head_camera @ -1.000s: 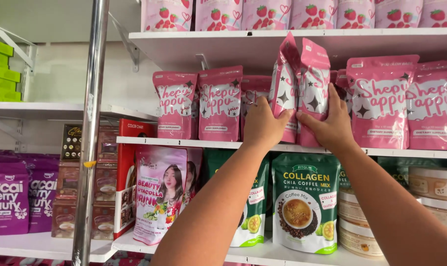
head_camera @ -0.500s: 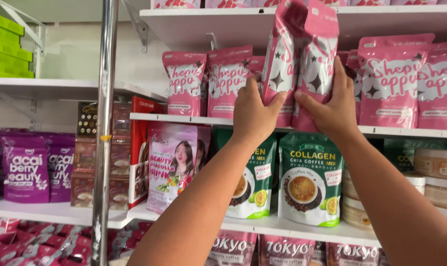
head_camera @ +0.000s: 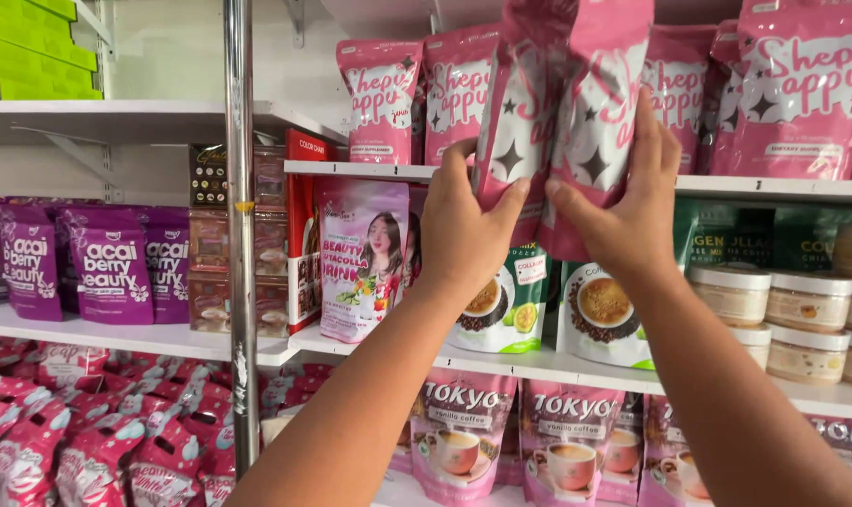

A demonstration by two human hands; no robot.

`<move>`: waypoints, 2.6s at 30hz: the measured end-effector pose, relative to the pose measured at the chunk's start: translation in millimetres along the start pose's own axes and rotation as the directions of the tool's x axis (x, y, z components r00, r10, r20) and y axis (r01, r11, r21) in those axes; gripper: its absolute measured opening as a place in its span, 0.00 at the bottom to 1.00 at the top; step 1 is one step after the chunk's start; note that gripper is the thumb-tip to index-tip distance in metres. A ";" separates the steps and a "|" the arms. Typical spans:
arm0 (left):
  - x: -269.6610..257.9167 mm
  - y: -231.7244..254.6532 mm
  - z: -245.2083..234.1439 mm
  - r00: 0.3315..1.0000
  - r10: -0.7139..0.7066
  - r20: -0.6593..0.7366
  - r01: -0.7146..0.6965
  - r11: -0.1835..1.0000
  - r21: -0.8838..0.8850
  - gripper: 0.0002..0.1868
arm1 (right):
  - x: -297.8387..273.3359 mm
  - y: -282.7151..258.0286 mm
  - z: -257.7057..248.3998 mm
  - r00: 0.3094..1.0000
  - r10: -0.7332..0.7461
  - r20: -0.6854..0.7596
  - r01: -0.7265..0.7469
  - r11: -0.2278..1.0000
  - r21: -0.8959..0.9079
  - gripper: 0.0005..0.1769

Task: The person wipes a shelf with a cloth and then repeatedly picks up pink pouches from the shelf, placing them onto a white plastic stool below. The person continues to organize the items on the shelf and the stool throughout the video.

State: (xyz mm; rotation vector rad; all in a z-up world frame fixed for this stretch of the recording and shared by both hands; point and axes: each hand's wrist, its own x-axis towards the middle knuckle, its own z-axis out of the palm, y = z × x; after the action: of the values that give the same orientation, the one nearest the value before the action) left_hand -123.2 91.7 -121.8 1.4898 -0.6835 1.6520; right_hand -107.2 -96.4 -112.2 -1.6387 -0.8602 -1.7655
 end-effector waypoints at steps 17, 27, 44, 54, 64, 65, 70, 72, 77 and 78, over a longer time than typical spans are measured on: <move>-111.9 5.0 -57.9 0.974 -0.221 0.049 0.226 0.966 -0.129 0.38 | -113.8 -64.7 8.6 0.962 0.225 0.152 -0.242 0.965 0.102 0.66; -150.1 24.4 -78.7 0.877 -0.460 0.141 0.470 0.881 -0.048 0.37 | -166.3 -75.6 1.0 0.942 0.240 0.234 -0.281 0.945 0.165 0.63; -182.0 29.3 -116.7 0.858 -0.457 0.233 0.475 0.880 -0.024 0.38 | -208.4 -109.9 -3.9 0.870 0.377 0.318 -0.432 0.893 0.124 0.57; -192.5 23.6 -189.0 0.768 -0.563 0.306 0.585 0.811 0.025 0.40 | -236.4 -178.1 14.5 0.875 0.382 0.299 -0.432 0.894 0.122 0.54; -222.3 -7.5 -255.9 0.767 -0.536 0.352 0.557 0.829 0.048 0.40 | -286.5 -244.0 48.0 0.774 0.540 0.331 -0.617 0.762 0.199 0.52; -225.6 -9.8 -260.4 0.745 -0.560 0.362 0.583 0.811 0.052 0.40 | -291.0 -247.9 50.1 0.761 0.552 0.341 -0.632 0.750 0.196 0.52; -237.1 -9.3 -276.6 0.700 -0.607 0.376 0.649 0.761 0.021 0.40 | -306.8 -261.7 54.8 0.727 0.595 0.343 -0.659 0.745 0.103 0.53; -242.5 -6.9 -278.0 0.701 -0.626 0.343 0.640 0.764 0.085 0.40 | -311.4 -261.8 54.0 0.684 0.636 0.357 -0.690 0.723 0.033 0.53; -260.2 -4.2 -274.1 0.693 -0.654 0.304 0.668 0.740 0.071 0.40 | -321.4 -255.2 49.6 0.742 0.549 0.385 -0.642 0.747 0.172 0.52; -265.2 -4.8 -273.6 0.703 -0.646 0.298 0.660 0.749 0.066 0.40 | -323.4 -253.9 49.0 0.736 0.550 0.395 -0.648 0.741 0.176 0.53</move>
State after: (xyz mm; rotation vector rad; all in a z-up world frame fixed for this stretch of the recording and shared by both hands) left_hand -271.7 265.0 -427.0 1.7103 -0.2728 0.8580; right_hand -247.1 96.2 -451.0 -1.7519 -0.5825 -0.8771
